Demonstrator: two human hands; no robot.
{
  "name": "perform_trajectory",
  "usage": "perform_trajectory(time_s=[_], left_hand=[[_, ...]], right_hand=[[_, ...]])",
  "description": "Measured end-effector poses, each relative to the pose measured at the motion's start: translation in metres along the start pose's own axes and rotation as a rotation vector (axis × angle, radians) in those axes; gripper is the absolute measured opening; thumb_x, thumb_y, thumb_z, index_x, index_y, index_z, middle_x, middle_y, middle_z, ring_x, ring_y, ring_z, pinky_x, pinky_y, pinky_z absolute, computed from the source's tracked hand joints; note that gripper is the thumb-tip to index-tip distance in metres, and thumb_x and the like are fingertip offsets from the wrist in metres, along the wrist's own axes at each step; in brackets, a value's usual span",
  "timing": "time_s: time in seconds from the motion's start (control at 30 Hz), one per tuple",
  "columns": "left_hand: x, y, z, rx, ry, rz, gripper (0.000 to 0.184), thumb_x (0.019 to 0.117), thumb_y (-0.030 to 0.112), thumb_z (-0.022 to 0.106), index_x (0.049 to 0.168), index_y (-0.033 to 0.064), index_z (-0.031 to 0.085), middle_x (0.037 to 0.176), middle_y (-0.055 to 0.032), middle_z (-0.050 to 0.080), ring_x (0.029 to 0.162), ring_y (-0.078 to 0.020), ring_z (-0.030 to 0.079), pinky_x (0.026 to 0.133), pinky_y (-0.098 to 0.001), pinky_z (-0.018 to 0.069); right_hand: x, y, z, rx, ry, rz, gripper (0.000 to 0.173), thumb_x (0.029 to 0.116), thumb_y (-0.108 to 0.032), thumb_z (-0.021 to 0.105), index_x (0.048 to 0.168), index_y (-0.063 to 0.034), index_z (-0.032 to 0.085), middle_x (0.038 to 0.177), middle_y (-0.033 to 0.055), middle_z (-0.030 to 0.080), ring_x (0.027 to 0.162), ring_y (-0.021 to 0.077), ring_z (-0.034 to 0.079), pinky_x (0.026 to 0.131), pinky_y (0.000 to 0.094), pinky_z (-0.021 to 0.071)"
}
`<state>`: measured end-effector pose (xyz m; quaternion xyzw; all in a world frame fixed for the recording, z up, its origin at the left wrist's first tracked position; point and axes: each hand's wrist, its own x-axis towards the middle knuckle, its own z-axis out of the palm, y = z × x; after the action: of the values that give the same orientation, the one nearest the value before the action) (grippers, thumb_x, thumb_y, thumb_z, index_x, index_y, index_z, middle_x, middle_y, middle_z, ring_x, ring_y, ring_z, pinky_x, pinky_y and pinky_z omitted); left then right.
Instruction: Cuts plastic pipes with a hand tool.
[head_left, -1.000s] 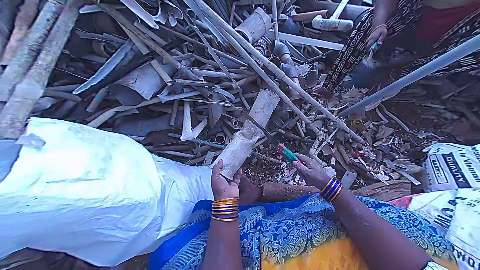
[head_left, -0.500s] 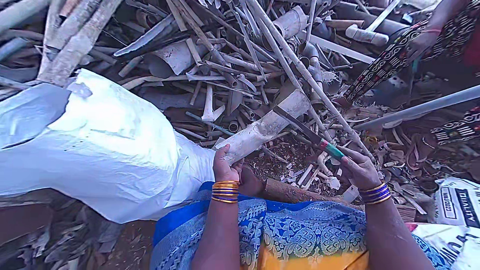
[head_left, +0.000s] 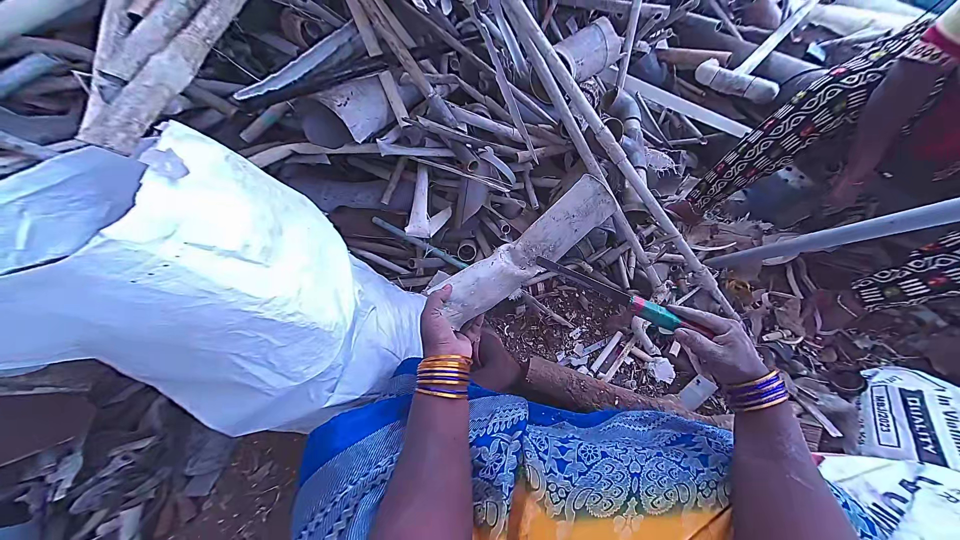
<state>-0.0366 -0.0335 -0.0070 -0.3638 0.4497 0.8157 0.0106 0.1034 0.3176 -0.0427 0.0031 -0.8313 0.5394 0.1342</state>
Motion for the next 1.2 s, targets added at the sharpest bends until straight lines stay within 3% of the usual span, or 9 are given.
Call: perform_trajectory(time_s=[0.1,0.23,0.37,0.5,0.63,0.77,0.93,1.03,1.2], left_hand=[[-0.0007,-0.0025,-0.0001,0.001,0.006,-0.008,0.034,0.1015,0.028,0.055,0.130,0.0095,0.055,0.120,-0.0169,0.060,0.097,-0.0271,0.065,0.076,-0.0393,0.0565],[-0.0016,-0.0024,0.0005,0.010,-0.008,-0.017,0.036,0.1020,0.029,0.054,0.132,0.0098,0.053,0.124,-0.0175,0.058,0.101,-0.0283,0.064,0.078,-0.0408,0.0560],[0.0003,-0.0032,-0.0005,-0.003,-0.002,-0.014,0.034,0.1014,0.028,0.055,0.130,0.0101,0.055,0.120,-0.0172,0.060,0.096,-0.0272,0.066,0.074,-0.0384,0.0576],[-0.0002,-0.0027,0.0008,0.000,-0.007,-0.018,0.035,0.1018,0.028,0.054,0.132,0.0094,0.054,0.122,-0.0177,0.059,0.098,-0.0281,0.065,0.076,-0.0392,0.0574],[0.0006,-0.0039,-0.0005,-0.017,-0.018,-0.019,0.035,0.1020,0.027,0.055,0.132,0.0093,0.054,0.124,-0.0176,0.059,0.101,-0.0288,0.065,0.078,-0.0409,0.0574],[-0.0001,-0.0040,0.0011,0.013,-0.010,-0.025,0.034,0.1015,0.027,0.055,0.131,0.0094,0.054,0.122,-0.0178,0.059,0.099,-0.0285,0.065,0.077,-0.0406,0.0573],[-0.0004,-0.0057,0.0009,0.001,-0.010,-0.023,0.036,0.1017,0.026,0.055,0.133,0.0088,0.053,0.125,-0.0178,0.058,0.104,-0.0289,0.063,0.081,-0.0414,0.0566],[-0.0006,-0.0050,0.0015,-0.003,-0.018,-0.004,0.034,0.1015,0.025,0.055,0.131,0.0079,0.054,0.124,-0.0179,0.058,0.103,-0.0289,0.064,0.080,-0.0412,0.0569],[-0.0011,-0.0077,0.0022,-0.017,-0.035,0.013,0.033,0.1017,0.024,0.055,0.130,0.0078,0.054,0.121,-0.0182,0.059,0.101,-0.0287,0.065,0.080,-0.0414,0.0576]], right_hand=[[0.0007,0.0051,0.0039,0.200,0.153,-0.078,0.055,0.0927,-0.043,0.071,0.131,-0.0042,0.065,0.089,-0.0136,0.071,0.063,-0.0070,0.055,0.057,0.0140,0.0485],[-0.0004,0.0014,0.0045,-0.030,-0.097,0.101,0.046,0.0947,-0.020,0.061,0.135,0.0027,0.063,0.120,0.0056,0.072,0.096,-0.0063,0.065,0.087,0.0132,0.0516],[-0.0001,0.0033,0.0060,0.206,0.101,-0.010,0.048,0.0922,-0.035,0.070,0.127,-0.0021,0.067,0.088,-0.0114,0.072,0.063,-0.0057,0.057,0.058,0.0142,0.0496],[-0.0003,0.0056,0.0027,0.021,-0.067,0.076,0.048,0.0931,-0.024,0.063,0.132,0.0052,0.063,0.115,0.0032,0.073,0.093,-0.0086,0.064,0.085,0.0116,0.0515],[0.0004,0.0071,0.0051,0.249,0.141,0.017,0.044,0.0915,-0.028,0.070,0.127,-0.0019,0.066,0.090,-0.0113,0.072,0.064,-0.0061,0.057,0.059,0.0136,0.0490],[0.0001,0.0049,0.0024,0.045,-0.079,0.146,0.046,0.0923,-0.020,0.064,0.131,0.0034,0.064,0.113,0.0002,0.073,0.085,-0.0089,0.063,0.078,0.0110,0.0513],[0.0018,0.0004,0.0062,0.164,0.088,0.095,0.045,0.0902,-0.024,0.067,0.127,0.0014,0.065,0.091,-0.0080,0.072,0.065,-0.0062,0.057,0.059,0.0129,0.0490],[0.0013,0.0015,0.0042,0.055,-0.096,0.164,0.050,0.0915,-0.026,0.064,0.132,0.0022,0.064,0.112,-0.0007,0.073,0.087,-0.0077,0.064,0.079,0.0127,0.0526],[0.0036,0.0027,0.0098,0.219,0.057,0.154,0.045,0.0903,-0.027,0.066,0.128,-0.0021,0.066,0.078,-0.0102,0.066,0.057,-0.0050,0.052,0.054,0.0133,0.0448]])
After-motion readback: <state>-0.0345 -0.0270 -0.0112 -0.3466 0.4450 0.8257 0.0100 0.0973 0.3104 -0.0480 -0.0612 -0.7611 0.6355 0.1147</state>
